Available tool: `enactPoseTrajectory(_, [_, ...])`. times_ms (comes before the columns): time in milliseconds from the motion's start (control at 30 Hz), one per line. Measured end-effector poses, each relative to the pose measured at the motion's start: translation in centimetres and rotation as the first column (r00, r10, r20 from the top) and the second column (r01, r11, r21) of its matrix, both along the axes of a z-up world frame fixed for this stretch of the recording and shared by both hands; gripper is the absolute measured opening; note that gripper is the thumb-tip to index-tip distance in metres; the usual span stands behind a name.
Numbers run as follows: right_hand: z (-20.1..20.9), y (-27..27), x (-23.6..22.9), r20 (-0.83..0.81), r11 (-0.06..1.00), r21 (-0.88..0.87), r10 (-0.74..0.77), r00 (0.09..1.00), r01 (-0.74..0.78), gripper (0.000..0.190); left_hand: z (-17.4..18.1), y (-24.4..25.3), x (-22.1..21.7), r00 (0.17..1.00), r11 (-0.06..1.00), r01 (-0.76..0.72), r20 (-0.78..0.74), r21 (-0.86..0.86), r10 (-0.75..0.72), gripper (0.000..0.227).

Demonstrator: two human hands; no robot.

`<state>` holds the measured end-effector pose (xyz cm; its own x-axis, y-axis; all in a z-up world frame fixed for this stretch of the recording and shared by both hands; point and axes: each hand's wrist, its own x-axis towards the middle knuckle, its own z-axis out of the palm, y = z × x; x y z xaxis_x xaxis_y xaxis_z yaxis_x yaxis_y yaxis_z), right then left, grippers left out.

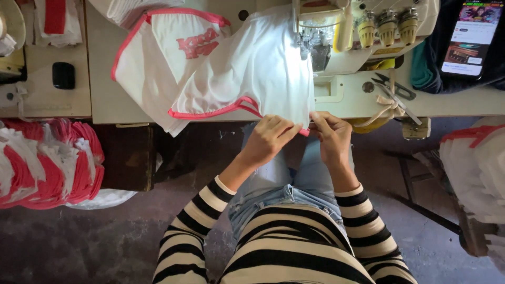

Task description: Inspecting and folding small garments at a sewing workstation.

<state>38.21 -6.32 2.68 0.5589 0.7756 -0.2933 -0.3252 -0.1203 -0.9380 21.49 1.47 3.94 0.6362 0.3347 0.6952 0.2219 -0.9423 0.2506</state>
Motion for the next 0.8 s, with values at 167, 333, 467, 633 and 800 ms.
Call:
enactPoseTrajectory(167, [-0.8, -0.1, 0.3, -0.007, 1.000, 0.009, -0.017, 1.000, 0.017, 0.012, -1.3, 0.1, 0.4, 0.999, 0.997, -0.025, -0.043, 0.070, 0.028, 0.019])
enactPoseTrajectory(333, [0.9, 1.1, 0.5, -0.025, 0.996, -0.020, 0.092, 0.995, -0.093, 0.050, -1.2, 0.0, 1.2, 1.000, 0.997, -0.027, 0.003, 0.075, 0.027, 0.016])
enactPoseTrajectory(467, [-7.3, 3.0, 2.1, -0.055, 0.959, -0.105, 0.260, 0.964, -0.264, 0.038, -2.5, -0.1, 1.1, 0.999, 0.994, -0.041, 0.003, 0.102, 0.041, 0.018])
enactPoseTrajectory(633, [-3.6, 1.3, 2.4, -0.090, 0.979, -0.094, 0.172, 0.981, -0.181, 0.026, -4.7, 0.7, 1.2, 0.995, 0.991, -0.092, 0.036, 0.097, 0.089, 0.022])
enactPoseTrajectory(800, [-3.4, 0.8, 2.2, -0.026, 0.990, -0.017, 0.139, 0.990, -0.139, 0.026, -0.2, 2.7, 1.8, 0.993, 0.992, -0.097, 0.069, 0.079, 0.092, 0.033])
